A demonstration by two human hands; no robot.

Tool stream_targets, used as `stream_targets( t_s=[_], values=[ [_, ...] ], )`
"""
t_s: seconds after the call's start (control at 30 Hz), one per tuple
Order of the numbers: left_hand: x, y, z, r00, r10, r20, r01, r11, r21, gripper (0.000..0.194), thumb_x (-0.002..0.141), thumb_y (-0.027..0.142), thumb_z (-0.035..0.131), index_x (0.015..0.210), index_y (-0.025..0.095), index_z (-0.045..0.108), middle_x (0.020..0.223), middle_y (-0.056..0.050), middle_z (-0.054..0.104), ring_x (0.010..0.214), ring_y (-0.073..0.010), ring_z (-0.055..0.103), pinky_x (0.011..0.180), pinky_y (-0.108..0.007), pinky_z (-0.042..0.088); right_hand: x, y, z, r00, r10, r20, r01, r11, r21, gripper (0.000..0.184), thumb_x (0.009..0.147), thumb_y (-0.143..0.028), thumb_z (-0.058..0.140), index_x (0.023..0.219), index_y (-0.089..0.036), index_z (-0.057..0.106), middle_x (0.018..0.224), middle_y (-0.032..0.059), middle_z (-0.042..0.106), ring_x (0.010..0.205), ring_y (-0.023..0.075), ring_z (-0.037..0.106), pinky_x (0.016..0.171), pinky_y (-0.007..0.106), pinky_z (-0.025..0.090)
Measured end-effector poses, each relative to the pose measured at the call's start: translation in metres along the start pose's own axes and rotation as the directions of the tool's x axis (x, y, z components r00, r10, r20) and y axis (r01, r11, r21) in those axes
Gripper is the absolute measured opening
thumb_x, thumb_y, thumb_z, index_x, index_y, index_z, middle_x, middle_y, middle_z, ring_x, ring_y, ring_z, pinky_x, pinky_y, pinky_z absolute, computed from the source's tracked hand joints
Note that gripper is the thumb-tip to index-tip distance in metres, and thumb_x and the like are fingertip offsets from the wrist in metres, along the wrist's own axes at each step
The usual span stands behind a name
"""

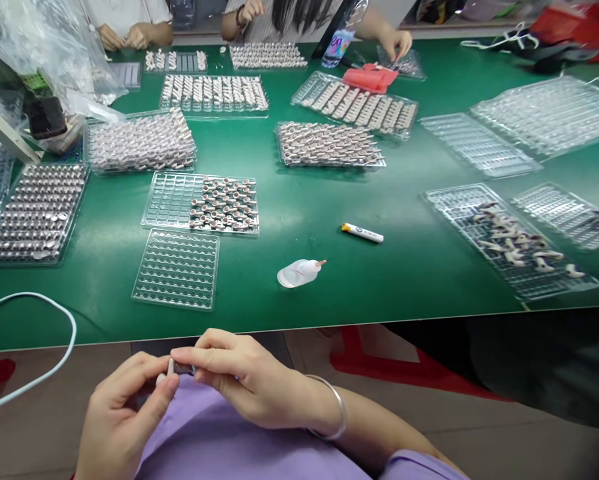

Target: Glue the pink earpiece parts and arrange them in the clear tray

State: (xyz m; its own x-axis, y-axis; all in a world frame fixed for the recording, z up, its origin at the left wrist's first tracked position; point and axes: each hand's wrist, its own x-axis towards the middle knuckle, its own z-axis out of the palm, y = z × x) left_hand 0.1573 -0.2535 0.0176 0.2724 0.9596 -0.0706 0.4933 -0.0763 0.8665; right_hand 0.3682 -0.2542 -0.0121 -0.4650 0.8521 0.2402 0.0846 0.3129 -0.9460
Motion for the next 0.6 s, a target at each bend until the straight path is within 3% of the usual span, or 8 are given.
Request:
stream_targets(
  t_s=[0.6],
  values=[
    [-0.0011, -0.0024, -0.0007, 1.0, -0.001, 0.004, 0.001, 1.0, -0.002, 0.018, 0.085, 0.029, 0.065, 0.098, 0.023, 0.076, 0.076, -0.001, 0.068, 0.063, -0.0116, 0.061, 0.056, -0.016, 0.049, 0.0, 0.001, 0.0016, 1.0, -0.013, -0.009, 0.013, 1.0, 0.018, 0.04, 0.094, -0.01, 0.046, 0.132, -0.017, 0.056, 0.098, 0.0073, 0.062, 0.084, 0.0112, 0.061, 0.079, 0.024, 0.055]
  ],
)
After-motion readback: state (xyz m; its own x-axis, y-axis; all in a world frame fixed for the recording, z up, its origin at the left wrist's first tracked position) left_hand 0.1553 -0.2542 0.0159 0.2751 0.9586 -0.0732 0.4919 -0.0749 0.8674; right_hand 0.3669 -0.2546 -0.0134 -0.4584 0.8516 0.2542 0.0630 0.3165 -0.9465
